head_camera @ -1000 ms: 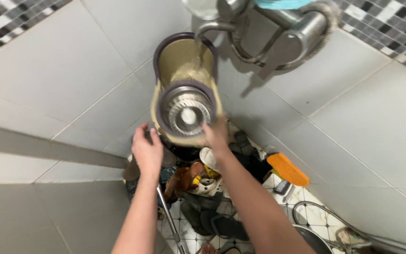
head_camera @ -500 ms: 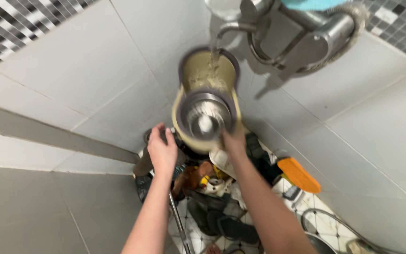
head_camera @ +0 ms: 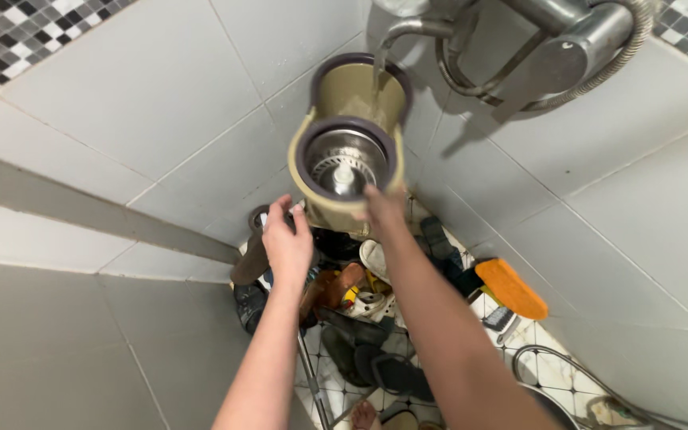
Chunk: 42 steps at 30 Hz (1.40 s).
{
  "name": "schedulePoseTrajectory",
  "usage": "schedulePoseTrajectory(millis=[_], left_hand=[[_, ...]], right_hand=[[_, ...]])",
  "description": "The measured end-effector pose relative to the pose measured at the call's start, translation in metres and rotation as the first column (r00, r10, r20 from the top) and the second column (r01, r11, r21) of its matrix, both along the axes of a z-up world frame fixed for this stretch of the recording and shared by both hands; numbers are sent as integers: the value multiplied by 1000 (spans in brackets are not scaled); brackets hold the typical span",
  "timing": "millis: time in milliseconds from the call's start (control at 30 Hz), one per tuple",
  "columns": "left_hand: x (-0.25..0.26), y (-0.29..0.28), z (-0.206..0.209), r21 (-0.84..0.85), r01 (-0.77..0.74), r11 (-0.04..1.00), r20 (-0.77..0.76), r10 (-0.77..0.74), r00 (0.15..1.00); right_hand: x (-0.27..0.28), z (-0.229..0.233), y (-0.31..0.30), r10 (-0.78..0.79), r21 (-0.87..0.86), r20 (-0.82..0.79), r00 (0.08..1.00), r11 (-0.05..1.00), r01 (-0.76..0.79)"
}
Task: The person carries a mop bucket into a bathroom, empties dirty water, and rinses the bucket under a shower head. They then fill a metal pot with water, add cleaning powder and liquid detergent to the bucket, and rinse the mop head under the shower.
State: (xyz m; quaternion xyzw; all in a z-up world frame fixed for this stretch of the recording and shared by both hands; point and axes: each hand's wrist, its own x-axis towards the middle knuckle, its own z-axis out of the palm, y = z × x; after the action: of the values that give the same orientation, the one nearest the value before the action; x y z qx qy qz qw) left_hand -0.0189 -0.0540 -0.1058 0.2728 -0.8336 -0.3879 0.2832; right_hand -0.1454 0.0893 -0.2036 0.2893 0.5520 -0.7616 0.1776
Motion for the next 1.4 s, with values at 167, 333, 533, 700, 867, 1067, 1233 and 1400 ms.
schedulePoseTrajectory(millis=[167, 333, 533, 700, 867, 1067, 1233, 1400], left_hand=[[6, -10, 4, -40, -10, 999, 25, 11, 1000], [4, -3, 1, 3, -41, 999, -26, 41, 999], [9, -6, 12, -56, -85, 995, -41, 83, 996], [20, -9, 25, -78, -100, 992, -37, 97, 995], [30, -13, 23, -97, -118, 988, 3, 119, 993], [33, -14, 13, -99, -140, 985, 16, 142, 990], [31, 1, 16, -88, -126, 988, -15, 125, 992], [27, 16, 18, -86, -110, 990, 17, 111, 994]], right_hand=[[35, -11, 16, 96, -132, -456, 885, 976, -174], [-1, -57, 14, 216, -452, 165, 962, 884, -121], [-9, -82, 5, 170, -778, 415, 894, 575, 252], [7, -92, -10, 208, -904, 230, 951, 407, 130], [-12, -115, -31, 307, -813, 575, 758, 114, 571], [-26, -109, -31, 457, -843, 492, 741, 35, 537], [-27, -88, -21, 412, -823, 563, 717, 198, 533], [-17, -98, -11, 402, -849, 523, 751, 326, 416]])
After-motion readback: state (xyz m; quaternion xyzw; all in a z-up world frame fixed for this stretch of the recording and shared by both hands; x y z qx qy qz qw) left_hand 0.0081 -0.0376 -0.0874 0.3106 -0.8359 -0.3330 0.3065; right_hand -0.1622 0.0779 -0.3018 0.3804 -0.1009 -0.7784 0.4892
